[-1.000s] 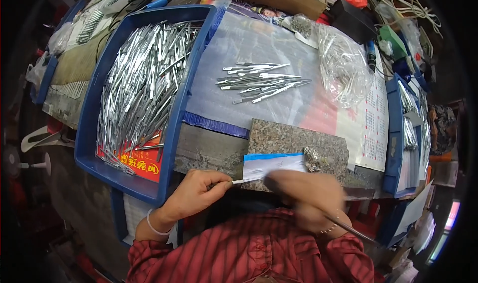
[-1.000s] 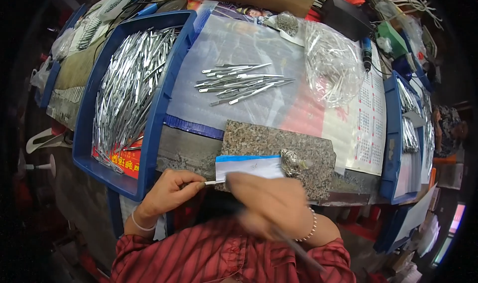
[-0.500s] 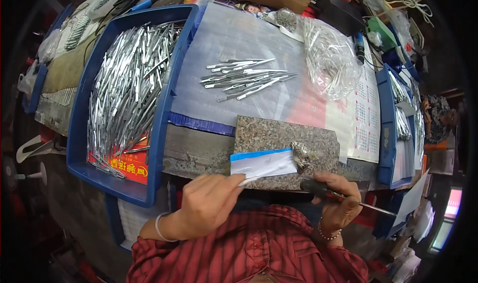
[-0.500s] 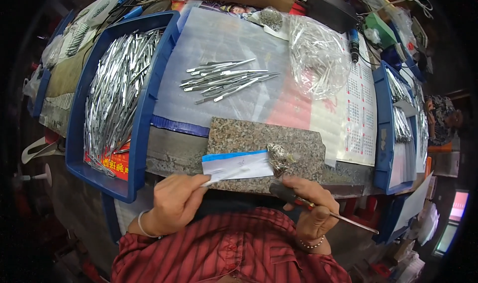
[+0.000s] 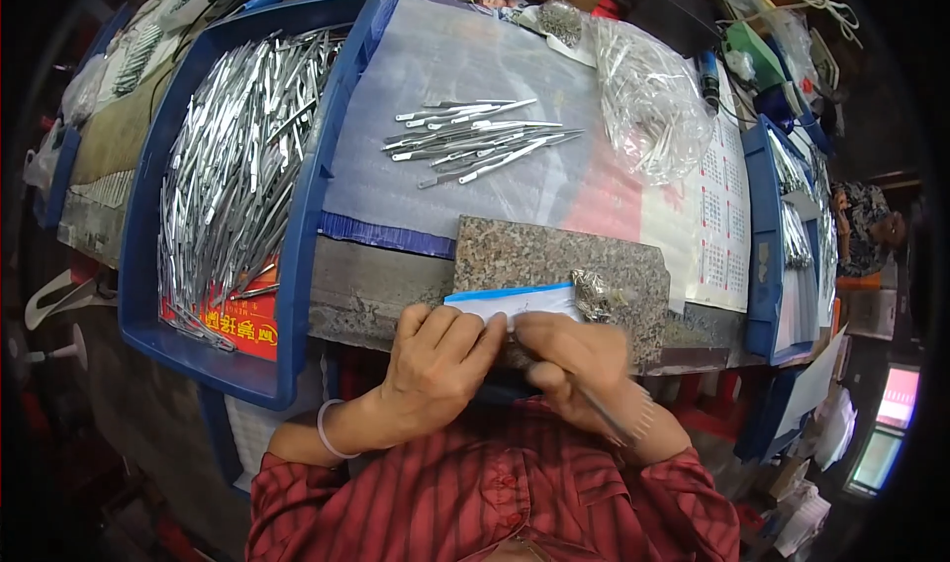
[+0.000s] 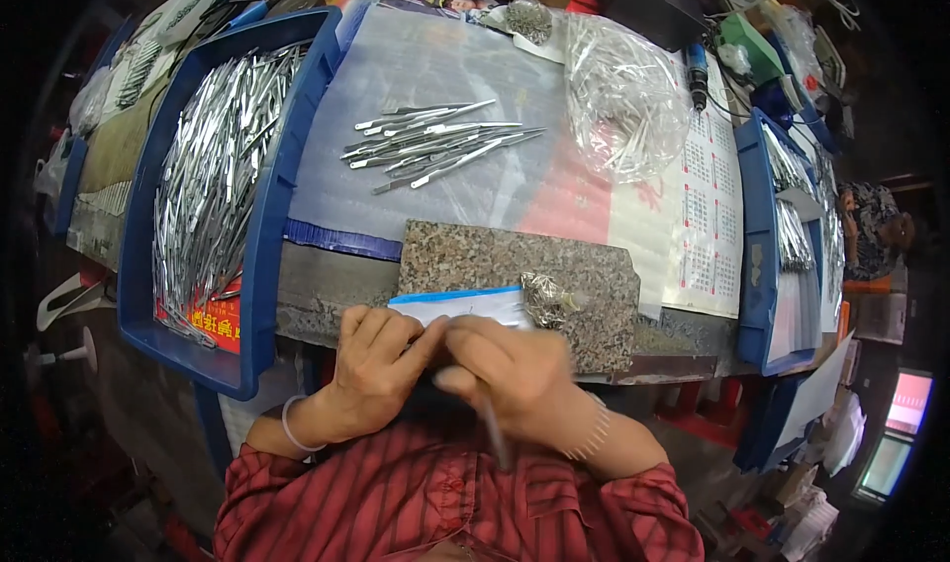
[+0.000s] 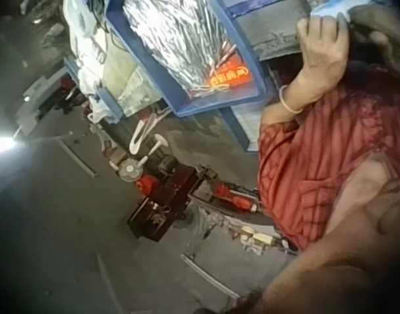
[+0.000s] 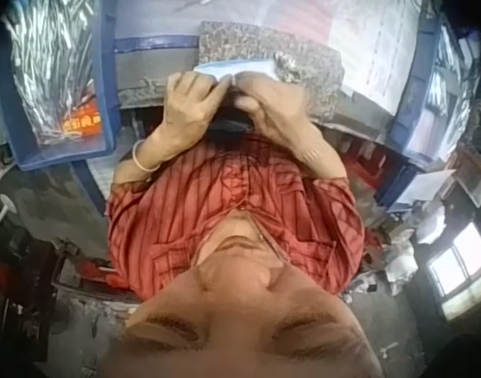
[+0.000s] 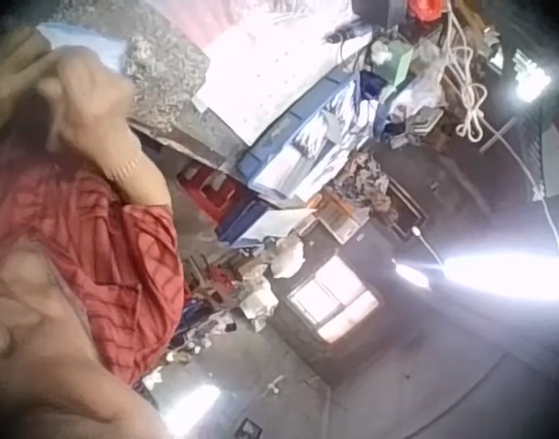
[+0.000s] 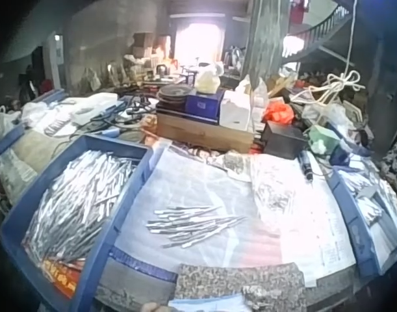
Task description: The recorder is assembling small metal components at a workbench, involving picking up pieces from bins and using a small handheld tool to join or inspect them.
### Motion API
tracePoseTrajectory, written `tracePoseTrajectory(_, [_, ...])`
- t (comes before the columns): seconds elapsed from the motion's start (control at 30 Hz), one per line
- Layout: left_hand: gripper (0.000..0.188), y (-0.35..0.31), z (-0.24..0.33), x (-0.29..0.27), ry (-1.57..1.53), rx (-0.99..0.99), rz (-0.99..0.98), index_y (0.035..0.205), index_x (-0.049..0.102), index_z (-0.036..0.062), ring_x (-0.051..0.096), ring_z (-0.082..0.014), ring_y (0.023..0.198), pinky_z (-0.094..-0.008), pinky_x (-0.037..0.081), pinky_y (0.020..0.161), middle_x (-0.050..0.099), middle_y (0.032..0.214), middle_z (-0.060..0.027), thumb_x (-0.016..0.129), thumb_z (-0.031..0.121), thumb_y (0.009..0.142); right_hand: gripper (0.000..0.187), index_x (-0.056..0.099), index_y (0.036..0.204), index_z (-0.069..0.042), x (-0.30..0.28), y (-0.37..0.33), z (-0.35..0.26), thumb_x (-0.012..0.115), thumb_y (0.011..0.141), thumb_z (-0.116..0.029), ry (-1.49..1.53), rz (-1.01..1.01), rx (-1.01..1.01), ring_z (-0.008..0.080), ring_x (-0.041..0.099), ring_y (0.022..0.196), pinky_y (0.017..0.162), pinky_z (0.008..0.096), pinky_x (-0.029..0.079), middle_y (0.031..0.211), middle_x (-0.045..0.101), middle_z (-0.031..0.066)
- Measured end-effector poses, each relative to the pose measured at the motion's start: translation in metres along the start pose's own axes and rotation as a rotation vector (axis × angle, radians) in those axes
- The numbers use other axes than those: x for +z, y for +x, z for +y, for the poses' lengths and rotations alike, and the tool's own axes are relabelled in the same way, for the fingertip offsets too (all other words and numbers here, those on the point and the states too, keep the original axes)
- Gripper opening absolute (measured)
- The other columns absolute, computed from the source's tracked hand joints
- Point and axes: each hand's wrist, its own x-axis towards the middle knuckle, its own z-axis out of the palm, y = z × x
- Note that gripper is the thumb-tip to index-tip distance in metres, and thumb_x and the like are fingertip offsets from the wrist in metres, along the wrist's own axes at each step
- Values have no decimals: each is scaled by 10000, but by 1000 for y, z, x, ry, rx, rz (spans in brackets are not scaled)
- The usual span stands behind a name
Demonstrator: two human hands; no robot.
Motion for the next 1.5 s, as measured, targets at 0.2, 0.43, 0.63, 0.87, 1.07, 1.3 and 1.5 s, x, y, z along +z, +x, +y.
tracePoseTrajectory(0.2, [254, -12, -13, -6, -123, -110, 41, 957, 634, 47, 541, -230, 743, -370, 376, 706, 552, 823, -52, 697, 53, 711, 269, 619, 933, 5, 12, 1, 10, 552, 938, -255, 76, -12, 85, 268, 669, 674, 537, 320, 520, 944, 675, 164])
tracePoseTrajectory(0.43, [225, -16, -8, -9, -131, -108, 54, 941, 598, 36, 527, -240, 776, -375, 393, 734, 528, 835, -72, 606, 83, 721, 243, 611, 911, -10, 21, 21, -16, 695, 802, -210, -20, -180, 39, 247, 660, 654, 508, 307, 505, 899, 667, 129])
tracePoseTrajectory(0.63, [189, -15, -12, -9, -151, -121, 30, 933, 588, 25, 529, -249, 775, -368, 392, 731, 527, 832, -86, 590, 66, 748, 182, 598, 932, -9, 19, 17, -7, 636, 880, -180, 115, -63, 105, 280, 657, 687, 557, 325, 513, 885, 658, 132])
tracePoseTrajectory(0.87, [199, -14, -13, -6, -195, -140, 55, 902, 600, 56, 539, -259, 734, -379, 379, 699, 546, 809, -72, 696, 17, 733, 456, 622, 966, 23, -4, -10, -17, 409, 1005, -378, 238, 129, 356, 215, 667, 646, 548, 293, 523, 993, 680, 180])
tracePoseTrajectory(1.07, [199, -15, -13, -7, -185, -133, 51, 905, 598, 53, 537, -256, 730, -379, 376, 693, 544, 804, -69, 692, 19, 733, 405, 625, 968, 37, -8, 3, -24, 386, 1016, -287, 251, 226, 38, 220, 661, 620, 525, 291, 525, 1037, 671, 210])
tracePoseTrajectory(1.3, [184, -11, -11, -11, -172, -150, 2, 903, 596, 55, 540, -253, 739, -379, 380, 697, 539, 803, -68, 684, 33, 743, 213, 604, 944, -28, 22, 22, -4, 634, 873, -226, 62, -87, 50, 290, 629, 632, 524, 351, 498, 899, 657, 124])
tracePoseTrajectory(1.5, [213, -10, -13, -9, -203, -135, 19, 903, 593, 51, 544, -263, 740, -382, 383, 702, 550, 812, -76, 693, 4, 721, 302, 639, 972, 66, -16, -13, -21, 438, 929, -155, 407, 440, 173, 269, 699, 782, 668, 313, 573, 1042, 667, 215])
